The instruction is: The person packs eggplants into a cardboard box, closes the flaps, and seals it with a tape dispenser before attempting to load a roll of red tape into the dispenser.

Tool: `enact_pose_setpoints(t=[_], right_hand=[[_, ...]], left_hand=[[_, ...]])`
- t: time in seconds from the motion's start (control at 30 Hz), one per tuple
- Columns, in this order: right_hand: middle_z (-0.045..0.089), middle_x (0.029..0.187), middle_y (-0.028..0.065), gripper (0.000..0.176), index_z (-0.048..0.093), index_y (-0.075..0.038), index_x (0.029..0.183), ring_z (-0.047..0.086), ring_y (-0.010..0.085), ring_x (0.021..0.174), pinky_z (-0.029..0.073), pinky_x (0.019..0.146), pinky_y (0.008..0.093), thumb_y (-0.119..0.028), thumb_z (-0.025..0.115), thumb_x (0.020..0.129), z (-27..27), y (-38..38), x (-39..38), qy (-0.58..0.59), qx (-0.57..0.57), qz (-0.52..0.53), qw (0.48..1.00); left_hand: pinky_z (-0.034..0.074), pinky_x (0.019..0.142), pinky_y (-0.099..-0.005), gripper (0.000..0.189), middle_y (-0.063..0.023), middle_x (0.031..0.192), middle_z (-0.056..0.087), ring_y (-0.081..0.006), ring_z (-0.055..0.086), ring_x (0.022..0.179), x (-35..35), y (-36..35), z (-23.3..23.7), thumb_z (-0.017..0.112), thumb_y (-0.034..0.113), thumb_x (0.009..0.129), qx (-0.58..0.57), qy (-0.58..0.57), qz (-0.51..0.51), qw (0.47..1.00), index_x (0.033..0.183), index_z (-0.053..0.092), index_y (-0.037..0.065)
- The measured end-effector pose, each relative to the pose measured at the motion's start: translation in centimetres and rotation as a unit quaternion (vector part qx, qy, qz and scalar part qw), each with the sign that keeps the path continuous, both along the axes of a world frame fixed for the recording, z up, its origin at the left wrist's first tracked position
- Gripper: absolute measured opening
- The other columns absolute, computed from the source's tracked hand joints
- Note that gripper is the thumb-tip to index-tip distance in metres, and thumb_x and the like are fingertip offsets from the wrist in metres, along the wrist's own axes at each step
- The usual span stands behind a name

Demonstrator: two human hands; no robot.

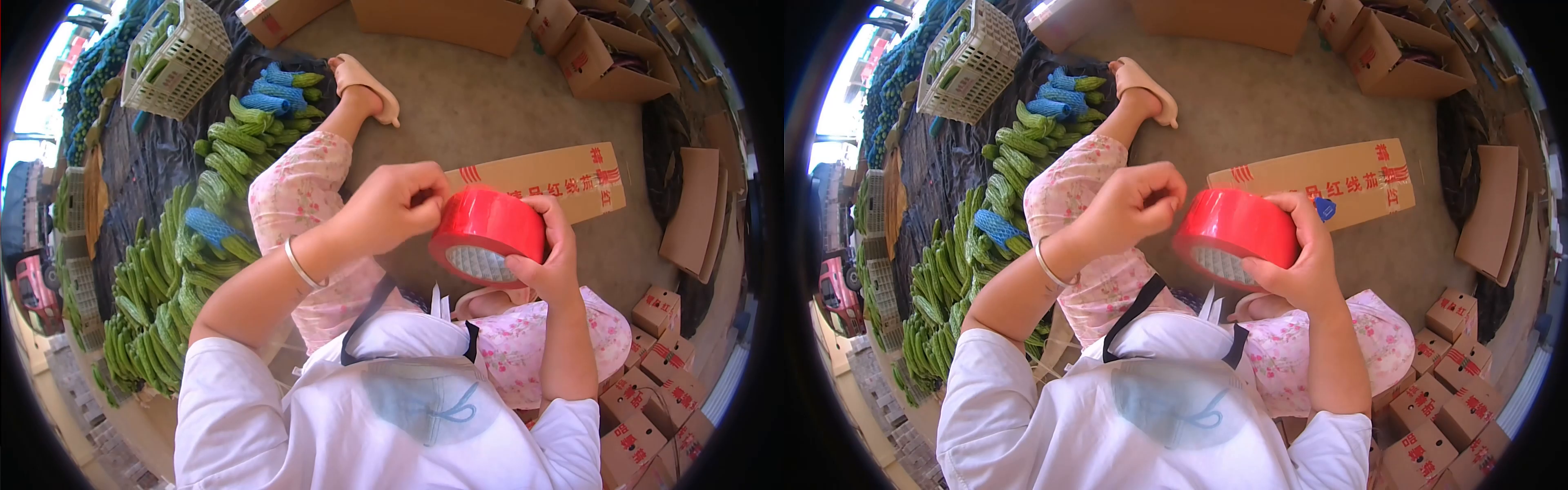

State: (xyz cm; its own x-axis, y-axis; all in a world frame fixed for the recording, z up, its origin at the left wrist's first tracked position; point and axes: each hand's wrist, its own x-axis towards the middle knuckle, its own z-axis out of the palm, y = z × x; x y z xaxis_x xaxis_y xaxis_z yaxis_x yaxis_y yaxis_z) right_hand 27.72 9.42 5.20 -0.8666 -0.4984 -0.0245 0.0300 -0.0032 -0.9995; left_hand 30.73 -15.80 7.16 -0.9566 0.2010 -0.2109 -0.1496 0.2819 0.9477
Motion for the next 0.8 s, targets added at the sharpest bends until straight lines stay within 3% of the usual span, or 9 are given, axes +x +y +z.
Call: enact_pose_setpoints(t=[0.13,0.2,0.4,0.63,0.7,0.8], right_hand=[[0.058,0.106,0.0054,0.056,0.052,-0.004,0.114,0.054,0.0141,0.099,0.043,0.09,0.0306,-0.016,0.077,0.065,0.1,-0.2,0.1,-0.032,-0.013,-0.007,0.999],[0.058,0.106,0.0053,0.057,0.052,-0.005,0.114,0.054,0.014,0.099,0.043,0.09,0.0304,-0.016,0.077,0.064,0.2,-0.3,0.2,-0.043,-0.012,-0.011,0.999],[0.057,0.108,0.0053,0.057,0.053,-0.005,0.113,0.054,0.0143,0.1,0.043,0.09,0.0301,-0.015,0.077,0.063,0.3,-0.2,0.2,-0.027,0.006,0.005,1.0],[0.057,0.108,0.0058,0.059,0.054,-0.006,0.11,0.055,0.015,0.1,0.044,0.088,0.0299,-0.016,0.079,0.058,0.5,-0.2,0.3,0.018,0.028,0.03,0.999],[0.058,0.105,0.0061,0.059,0.054,-0.006,0.109,0.056,0.0154,0.096,0.045,0.086,0.0298,-0.016,0.079,0.057,0.7,-0.4,0.3,0.038,0.041,0.038,0.998],[0.06,0.099,0.0065,0.059,0.055,-0.005,0.108,0.059,0.0162,0.089,0.047,0.081,0.0295,-0.016,0.08,0.055,1.4,-0.3,0.2,0.114,0.079,0.06,0.989]], left_hand=[[0.041,0.059,-0.0226,0.011,-0.0027,0.078,0.057,-0.0101,0.053,0.068,0.6,-0.3,0.7,0.066,0.004,0.082,0.014,0.007,0.01,1.0,0.09,0.058,0.003],[0.044,0.063,-0.0268,0.012,-0.0049,0.082,0.057,-0.016,0.056,0.072,0.8,-0.4,1.3,0.067,0.005,0.083,-0.069,0.174,-0.076,0.979,0.091,0.058,0.004],[0.048,0.07,-0.0351,0.012,-0.0104,0.086,0.057,-0.0293,0.059,0.078,0.1,-1.0,1.5,0.066,0.005,0.082,-0.077,0.207,-0.178,0.959,0.091,0.057,0.002],[0.049,0.065,-0.0364,0.011,-0.0106,0.081,0.056,-0.0298,0.058,0.074,0.2,-0.8,1.8,0.063,0.001,0.078,-0.085,0.222,-0.198,0.951,0.087,0.057,0.003],[0.049,0.061,-0.038,0.013,-0.0099,0.076,0.055,-0.0293,0.057,0.069,0.5,-0.4,1.4,0.063,0.001,0.071,-0.188,0.315,-0.196,0.91,0.082,0.056,0.004],[0.048,0.058,-0.0388,0.015,-0.0092,0.072,0.053,-0.029,0.056,0.065,1.2,0.3,1.0,0.064,0.002,0.066,-0.246,0.374,-0.174,0.877,0.077,0.054,0.005]])
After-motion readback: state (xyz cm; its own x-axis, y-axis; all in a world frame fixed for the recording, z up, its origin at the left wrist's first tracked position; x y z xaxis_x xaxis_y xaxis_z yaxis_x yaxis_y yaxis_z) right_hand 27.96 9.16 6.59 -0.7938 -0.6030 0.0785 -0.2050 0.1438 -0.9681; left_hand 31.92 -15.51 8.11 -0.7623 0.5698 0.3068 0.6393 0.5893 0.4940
